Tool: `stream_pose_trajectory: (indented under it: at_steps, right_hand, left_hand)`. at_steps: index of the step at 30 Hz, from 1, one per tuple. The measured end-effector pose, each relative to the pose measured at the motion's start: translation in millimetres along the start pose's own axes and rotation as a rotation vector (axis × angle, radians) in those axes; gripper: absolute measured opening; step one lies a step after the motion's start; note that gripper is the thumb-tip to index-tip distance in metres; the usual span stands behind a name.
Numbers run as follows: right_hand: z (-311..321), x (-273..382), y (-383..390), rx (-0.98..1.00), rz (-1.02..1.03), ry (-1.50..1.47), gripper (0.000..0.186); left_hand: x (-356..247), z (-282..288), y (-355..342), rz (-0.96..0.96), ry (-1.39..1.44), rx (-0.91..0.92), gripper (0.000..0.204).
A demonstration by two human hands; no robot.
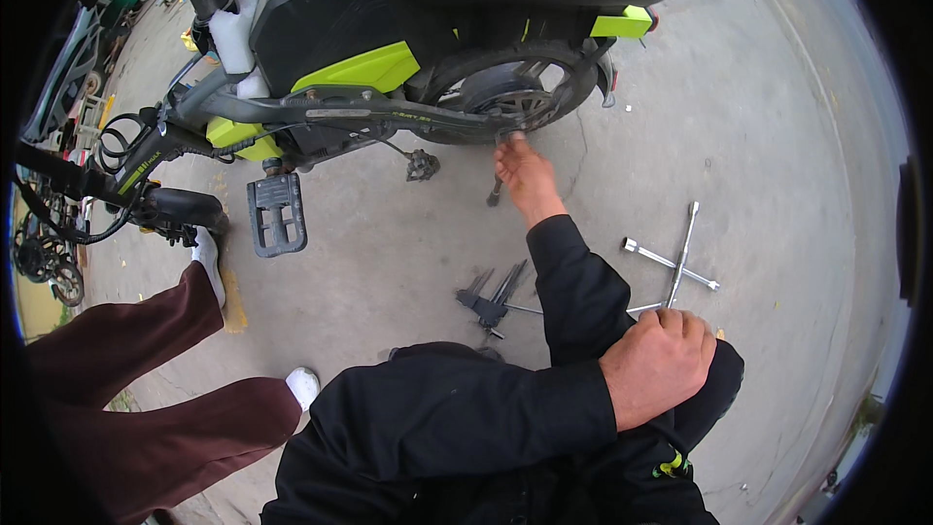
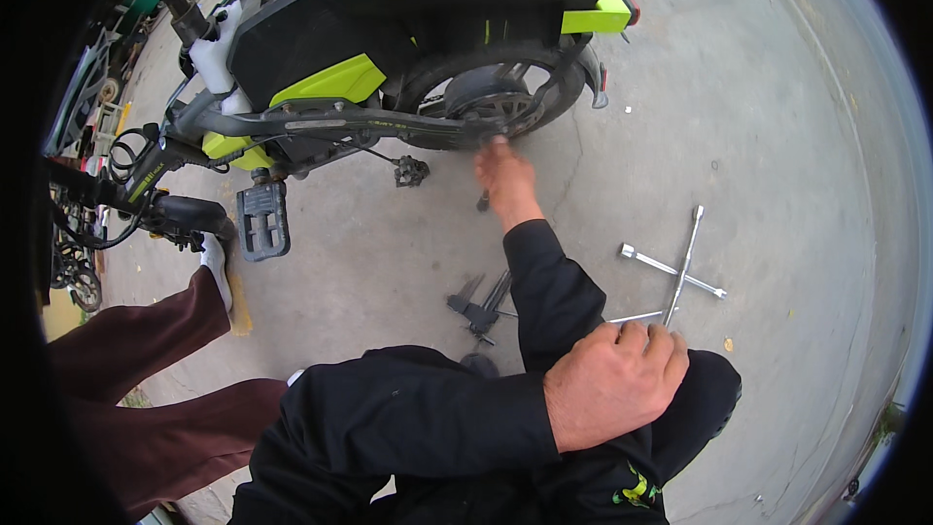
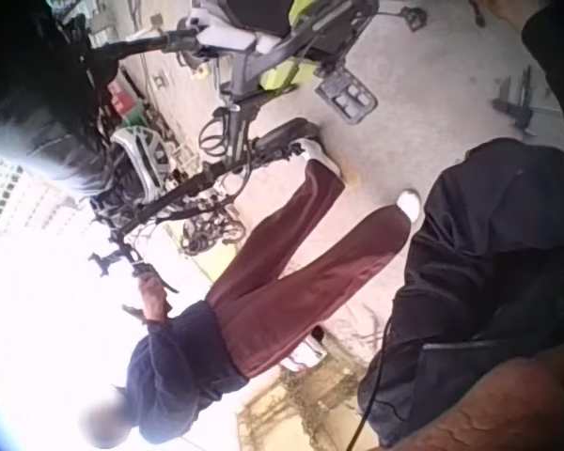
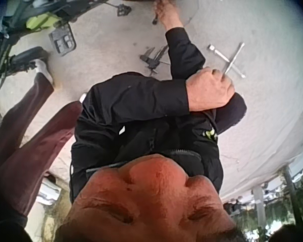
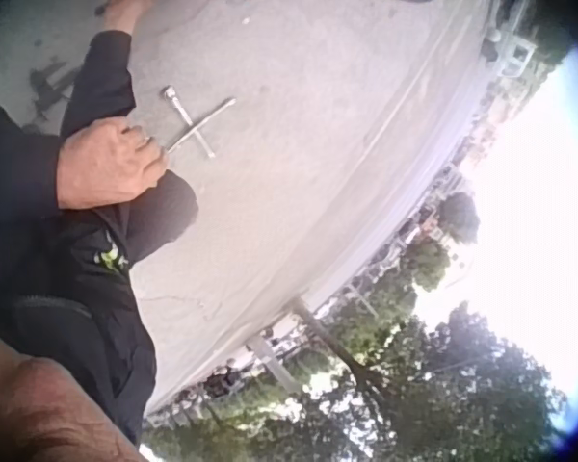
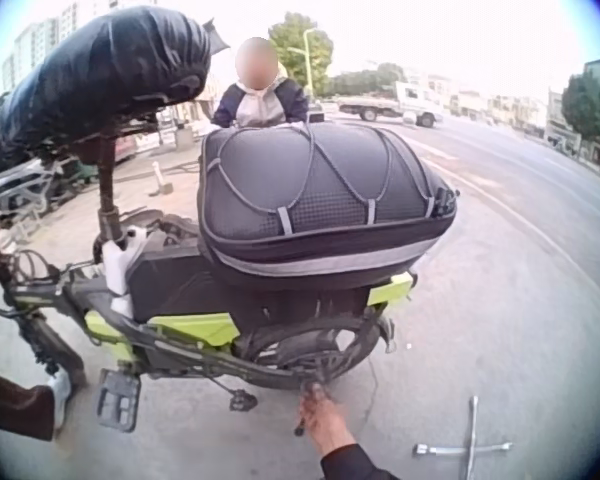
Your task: The person uses a T-handle wrench and other tools to loosen and tighten bolts on the rear wheel and chain area of a lime-green folding bicycle. They adjust the chain tension and reposition the wheel while seated on the ground.
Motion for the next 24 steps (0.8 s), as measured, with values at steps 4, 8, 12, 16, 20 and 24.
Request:
stream_pose_trajectory:
  at_steps: [4, 8, 12, 16, 20, 24]
  right_hand:
    - [0, 1, 5, -0.06, 0.118, 0.177, 0.046]
    - [2, 1, 6, 0.075, -0.185, -0.026, 0.039]
    - [-3, 1, 5, -0.021, 0.008, 0.137, 0.045]
    - [2, -3, 3, -0.033, -0.003, -0.064, 0.042]
    - [6, -1, -6, 0.066, -0.149, -0.12, 0.039]
    - [3, 2, -8, -0.098, 0.166, 0.131, 0.041]
  left_hand:
    - [0, 0, 0, -0.022, -0.002, -0.012, 0.023]
    - [-1, 2, 1, -0.03, -0.011, -0.028, 0.023]
    - [-3, 2, 1, -0.022, 0.013, 0.011, 0.024]
    - [-6, 4, 2, -0.032, 0.022, 0.01, 0.025]
    - [-7, 3, 1, -0.033, 0.037, 0.001, 0.025]
    - [-8, 0, 0, -0.032, 0.036, 0.05, 0.026]
Point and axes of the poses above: each hand's wrist, its own y-axis away from the middle knuckle, its own z-axis out of the back of the hand, x = y × z, the point moved 4 cm from there along -y, towards the middle knuckle, and after that the axes turned 10 degrees about y, right-handed, at the moved point
